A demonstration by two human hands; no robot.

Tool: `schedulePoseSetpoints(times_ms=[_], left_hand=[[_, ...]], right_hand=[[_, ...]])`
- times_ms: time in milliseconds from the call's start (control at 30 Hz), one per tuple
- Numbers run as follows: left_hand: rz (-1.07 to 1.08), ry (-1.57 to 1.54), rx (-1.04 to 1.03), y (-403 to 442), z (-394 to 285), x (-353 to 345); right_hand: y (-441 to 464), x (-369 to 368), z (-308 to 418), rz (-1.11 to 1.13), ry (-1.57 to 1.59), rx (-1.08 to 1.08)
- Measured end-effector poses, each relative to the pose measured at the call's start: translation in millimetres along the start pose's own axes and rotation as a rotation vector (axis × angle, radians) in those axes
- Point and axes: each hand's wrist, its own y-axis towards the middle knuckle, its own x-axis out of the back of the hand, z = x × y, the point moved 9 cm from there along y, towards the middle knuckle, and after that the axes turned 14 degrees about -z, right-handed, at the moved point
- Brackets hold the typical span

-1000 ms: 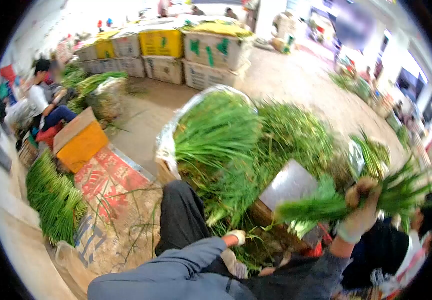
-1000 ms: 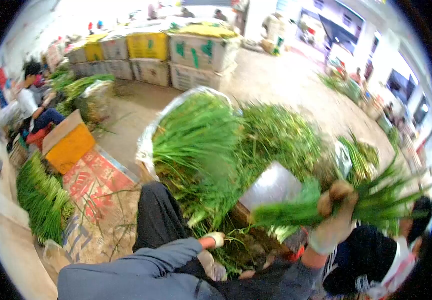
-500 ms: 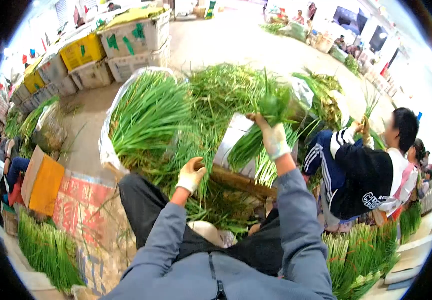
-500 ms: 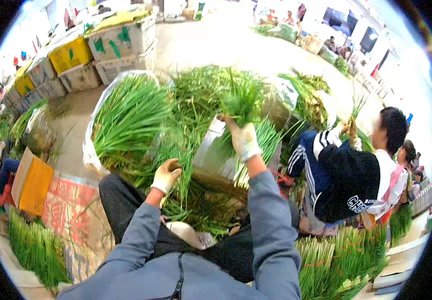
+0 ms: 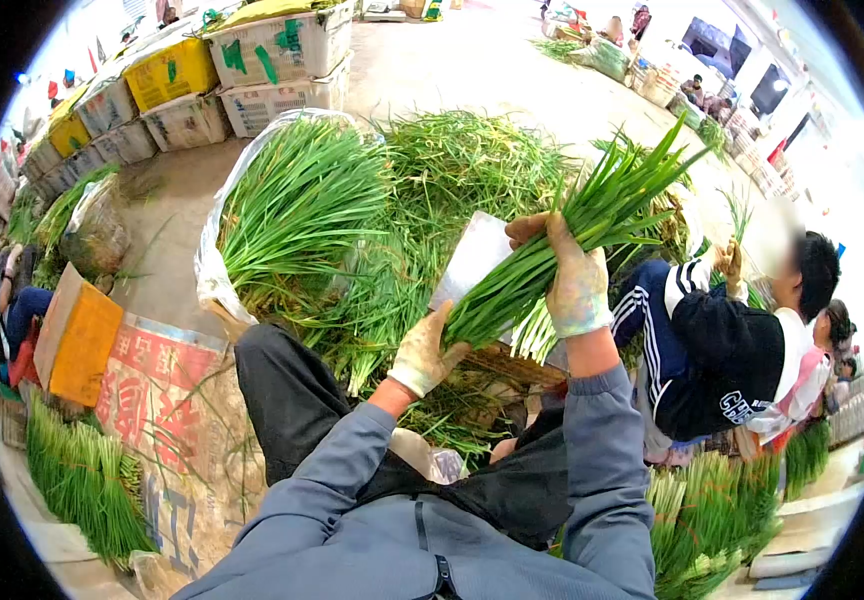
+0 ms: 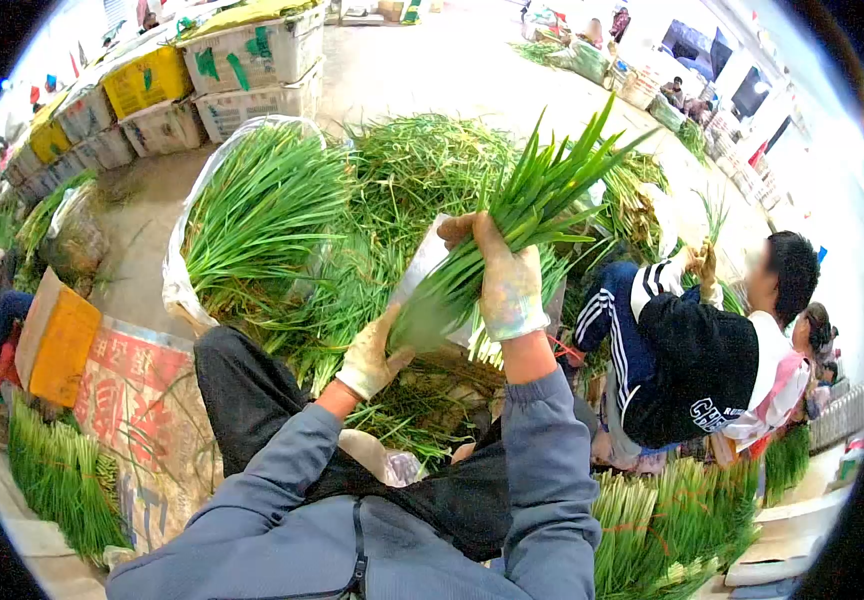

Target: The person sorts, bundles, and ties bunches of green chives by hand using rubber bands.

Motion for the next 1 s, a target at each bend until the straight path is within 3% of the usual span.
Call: schedulePoseSetpoints(times_ms=[100, 167, 233, 300, 333, 433, 500, 567, 633, 733, 833, 900, 967, 1000], left_hand=[[-0.055, -0.003, -0.092, -15, 8, -6], [-0.046, 0.088, 0.048, -28, 29, -6], [-0.041, 0.185, 0.042, -41, 54, -17], [0.158, 0.392, 0.179, -62, 105, -40], [0.067, 0.261, 0.267, -69, 124, -36], [-0.27, -0.037, 0.229, -20, 34, 27], [-0.247, -0.185, 0.227, -13, 9, 32], [-0.166, -0.133, 0.01, -7, -23, 26], [-0.22, 0.031, -0.034, -2, -46, 21], [-0.252, -0.007, -0.054, -16, -14, 2], [-0.295, 0.012, 0.1, -28, 20, 3], [-0.108, -0.048, 0.435, -94, 156, -52], [0.44, 0.505, 0.538, -132, 188, -65], [0.627, 0.62, 0.586, -160, 211, -70]], right_hand=[[-1, 1, 9, -0.003, -0.034, 0.053], [1, 6, 13, -0.064, 0.006, 0.038], [5, 17, 17, -0.097, 0.012, 0.037], [6, 21, 23, -0.111, 0.025, 0.04], [8, 24, 23, -0.136, 0.049, 0.025], [12, 34, 14, -0.175, 0.111, 0.005], [11, 35, 6, -0.225, 0.113, -0.022], [12, 33, -4, -0.225, 0.109, -0.005], [11, 31, -8, -0.24, 0.109, 0.022], [7, 33, -6, -0.261, 0.138, 0.029], [4, 45, 6, -0.328, 0.122, 0.004], [9, 60, 24, -0.342, 0.113, 0.088], [16, 67, 45, -0.306, 0.223, 0.168], [17, 68, 52, -0.309, 0.229, 0.148]])
